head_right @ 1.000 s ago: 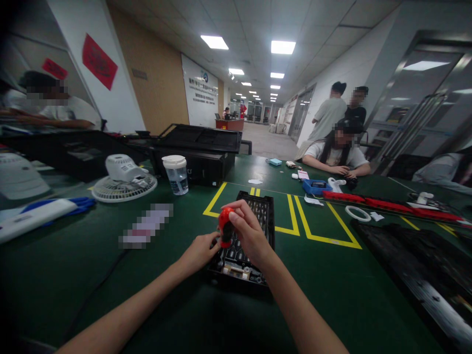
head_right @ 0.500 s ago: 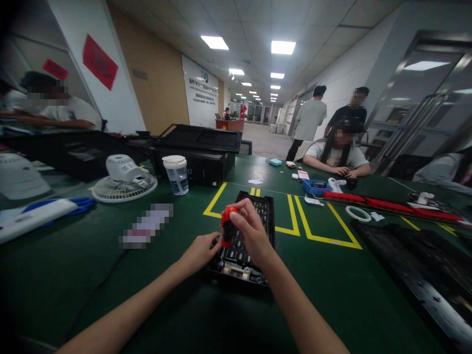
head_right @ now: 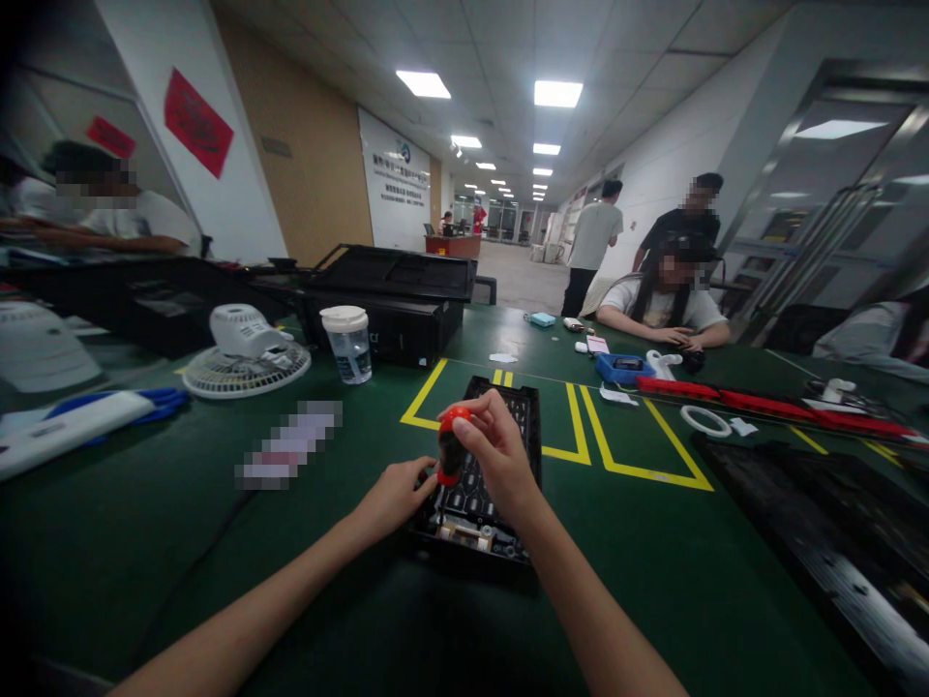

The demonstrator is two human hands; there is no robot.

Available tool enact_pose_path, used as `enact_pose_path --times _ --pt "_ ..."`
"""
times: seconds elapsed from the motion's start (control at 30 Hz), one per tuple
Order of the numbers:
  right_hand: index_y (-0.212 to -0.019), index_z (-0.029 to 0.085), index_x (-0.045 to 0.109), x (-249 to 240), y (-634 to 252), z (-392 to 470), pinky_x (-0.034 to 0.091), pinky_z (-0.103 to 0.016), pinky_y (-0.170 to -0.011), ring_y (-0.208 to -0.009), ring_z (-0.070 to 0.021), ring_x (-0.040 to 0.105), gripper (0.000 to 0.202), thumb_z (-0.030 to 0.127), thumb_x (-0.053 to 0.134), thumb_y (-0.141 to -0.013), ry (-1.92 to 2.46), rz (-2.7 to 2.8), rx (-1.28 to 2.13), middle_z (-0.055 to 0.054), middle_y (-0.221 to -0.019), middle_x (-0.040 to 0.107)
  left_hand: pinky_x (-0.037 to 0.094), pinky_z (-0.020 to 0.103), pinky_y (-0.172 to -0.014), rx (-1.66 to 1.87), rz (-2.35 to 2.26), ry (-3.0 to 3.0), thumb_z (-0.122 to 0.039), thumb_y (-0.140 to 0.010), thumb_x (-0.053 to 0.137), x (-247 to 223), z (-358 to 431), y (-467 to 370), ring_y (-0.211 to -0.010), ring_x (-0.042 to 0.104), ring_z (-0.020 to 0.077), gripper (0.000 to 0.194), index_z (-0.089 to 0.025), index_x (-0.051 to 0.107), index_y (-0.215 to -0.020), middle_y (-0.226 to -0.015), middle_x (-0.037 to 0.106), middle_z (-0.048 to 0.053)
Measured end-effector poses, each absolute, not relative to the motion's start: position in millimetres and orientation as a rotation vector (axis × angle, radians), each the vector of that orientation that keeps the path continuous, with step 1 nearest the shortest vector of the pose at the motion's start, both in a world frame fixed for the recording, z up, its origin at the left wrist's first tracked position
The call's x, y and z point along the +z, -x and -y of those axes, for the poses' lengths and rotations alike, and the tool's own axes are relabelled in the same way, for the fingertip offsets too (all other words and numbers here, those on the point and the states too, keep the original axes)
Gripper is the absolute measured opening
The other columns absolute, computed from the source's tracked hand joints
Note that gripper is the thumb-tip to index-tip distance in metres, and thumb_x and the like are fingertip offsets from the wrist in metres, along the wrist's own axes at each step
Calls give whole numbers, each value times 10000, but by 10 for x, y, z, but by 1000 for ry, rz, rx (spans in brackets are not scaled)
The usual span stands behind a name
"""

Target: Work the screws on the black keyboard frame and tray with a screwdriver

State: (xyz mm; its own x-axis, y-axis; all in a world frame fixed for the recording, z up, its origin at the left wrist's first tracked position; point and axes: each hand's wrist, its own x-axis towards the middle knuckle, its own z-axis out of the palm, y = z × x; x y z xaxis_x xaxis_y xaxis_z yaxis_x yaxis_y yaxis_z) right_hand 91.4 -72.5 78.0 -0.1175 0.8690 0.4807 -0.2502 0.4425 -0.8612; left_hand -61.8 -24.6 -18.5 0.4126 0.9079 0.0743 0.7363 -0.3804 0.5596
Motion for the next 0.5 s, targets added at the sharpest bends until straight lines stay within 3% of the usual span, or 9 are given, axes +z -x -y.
enact_pose_path --times 0.5 --pt "-776 194 465 800 -913 733 464 -273 -693 -765 -128 592 87 187 543 -813 620 1369 972 -8 -839 627 409 238 -690 530 -1409 -2238 -356 -845 378 -225 234 618 -783 602 170 309 -193 582 -1011 -863 658 57"
